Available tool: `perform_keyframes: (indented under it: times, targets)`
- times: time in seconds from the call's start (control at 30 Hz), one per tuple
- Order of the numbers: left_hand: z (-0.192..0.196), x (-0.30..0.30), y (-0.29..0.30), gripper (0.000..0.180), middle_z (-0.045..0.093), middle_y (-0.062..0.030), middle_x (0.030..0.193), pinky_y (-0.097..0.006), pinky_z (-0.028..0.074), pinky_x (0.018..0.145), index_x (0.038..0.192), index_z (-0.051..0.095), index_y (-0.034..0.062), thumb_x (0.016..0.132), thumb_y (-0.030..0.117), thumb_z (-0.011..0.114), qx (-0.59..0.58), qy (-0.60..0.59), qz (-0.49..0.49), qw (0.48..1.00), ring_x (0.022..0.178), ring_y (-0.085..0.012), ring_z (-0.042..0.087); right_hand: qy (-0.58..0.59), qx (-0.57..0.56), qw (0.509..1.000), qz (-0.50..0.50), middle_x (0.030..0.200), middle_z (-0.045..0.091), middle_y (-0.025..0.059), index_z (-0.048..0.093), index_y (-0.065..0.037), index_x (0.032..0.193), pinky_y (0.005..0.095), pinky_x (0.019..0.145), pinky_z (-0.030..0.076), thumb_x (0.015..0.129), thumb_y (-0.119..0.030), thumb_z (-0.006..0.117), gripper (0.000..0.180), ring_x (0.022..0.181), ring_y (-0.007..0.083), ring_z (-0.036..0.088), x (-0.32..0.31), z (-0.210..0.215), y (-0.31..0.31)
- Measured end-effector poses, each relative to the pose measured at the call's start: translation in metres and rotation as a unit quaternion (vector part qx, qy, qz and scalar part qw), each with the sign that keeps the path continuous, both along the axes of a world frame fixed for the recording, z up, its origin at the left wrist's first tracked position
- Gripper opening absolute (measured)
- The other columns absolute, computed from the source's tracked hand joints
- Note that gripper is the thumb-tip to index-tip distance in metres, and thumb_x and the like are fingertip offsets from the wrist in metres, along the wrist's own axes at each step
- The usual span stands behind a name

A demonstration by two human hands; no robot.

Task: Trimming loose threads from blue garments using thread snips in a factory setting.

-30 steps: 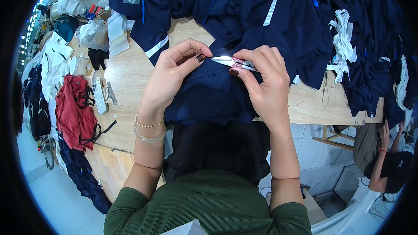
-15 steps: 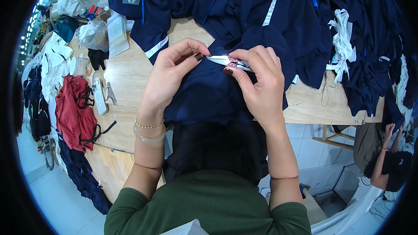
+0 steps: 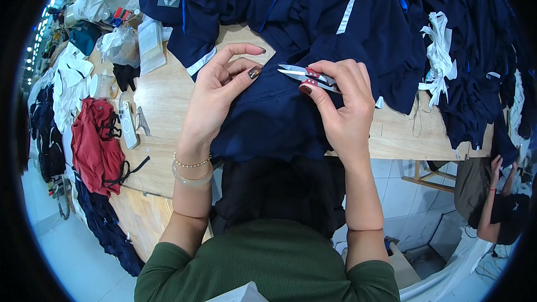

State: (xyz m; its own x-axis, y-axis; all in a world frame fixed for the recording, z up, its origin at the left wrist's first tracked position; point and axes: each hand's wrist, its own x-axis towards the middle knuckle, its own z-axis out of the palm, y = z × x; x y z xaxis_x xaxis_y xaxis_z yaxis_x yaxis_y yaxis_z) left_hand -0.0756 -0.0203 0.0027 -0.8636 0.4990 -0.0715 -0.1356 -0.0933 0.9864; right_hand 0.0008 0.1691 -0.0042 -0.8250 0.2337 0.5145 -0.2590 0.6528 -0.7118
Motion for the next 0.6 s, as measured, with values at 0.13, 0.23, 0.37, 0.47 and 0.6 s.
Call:
perform_keyframes:
  times: [0.13,0.23,0.37,0.47,0.6]
  targets:
    - [0.0012,0.0011,0.0017,0.025,0.065,-0.0013,0.085,-0.017,0.041,0.073,0.115,0.058,0.0025,0.09,0.0,0.059,0.017,-0.004,0.014,1.0,0.079,-0.0036,0.053,0.001,-0.011,1.0,0.001,0.082,0.062,0.0042,0.067,-0.004,0.093,0.028,0.066,0.041,0.073,-0.007,0.076,0.022,0.077,0.0185,0.051,-0.0009,0.0011,-0.0019]
    - [0.0037,0.0002,-0.0013,0.031,0.065,-0.0058,0.094,-0.019,0.047,0.084,0.121,0.054,-0.0005,0.091,-0.003,0.058,-0.002,-0.01,-0.01,1.0,0.091,-0.0085,0.06,0.007,0.0,1.0,0.006,0.083,0.062,0.0041,0.067,-0.004,0.092,0.0281,0.066,0.041,0.072,-0.007,0.076,0.022,0.077,0.0185,0.051,-0.002,0.0022,-0.0034]
    - [0.0039,0.001,-0.0014,0.03,0.065,-0.0054,0.093,-0.018,0.047,0.083,0.121,0.054,-0.0005,0.091,-0.002,0.059,0.0,-0.003,-0.011,1.0,0.09,-0.0081,0.06,0.005,0.0,1.0,0.01,0.083,0.062,0.0044,0.067,-0.004,0.092,0.0292,0.067,0.04,0.072,-0.008,0.076,0.022,0.077,0.0194,0.051,-0.0026,0.0033,-0.0053]
    - [0.0046,0.0014,-0.0004,0.03,0.065,-0.0052,0.093,-0.018,0.046,0.082,0.121,0.054,-0.0004,0.091,-0.002,0.059,-0.009,0.0,-0.014,1.0,0.09,-0.0078,0.059,0.006,0.011,1.0,0.013,0.083,0.062,0.0045,0.067,-0.004,0.091,0.0298,0.068,0.04,0.072,-0.008,0.076,0.022,0.077,0.0198,0.051,-0.0038,0.0031,-0.0055]
    - [0.0048,0.001,-0.0017,0.03,0.065,-0.0058,0.093,-0.018,0.047,0.081,0.12,0.054,-0.0004,0.09,-0.002,0.06,-0.018,0.004,-0.014,1.0,0.09,-0.0081,0.06,0.014,0.021,1.0,0.004,0.083,0.062,0.0044,0.067,-0.004,0.091,0.0301,0.07,0.04,0.072,-0.009,0.076,0.022,0.077,0.02,0.051,-0.004,0.0053,-0.0038]
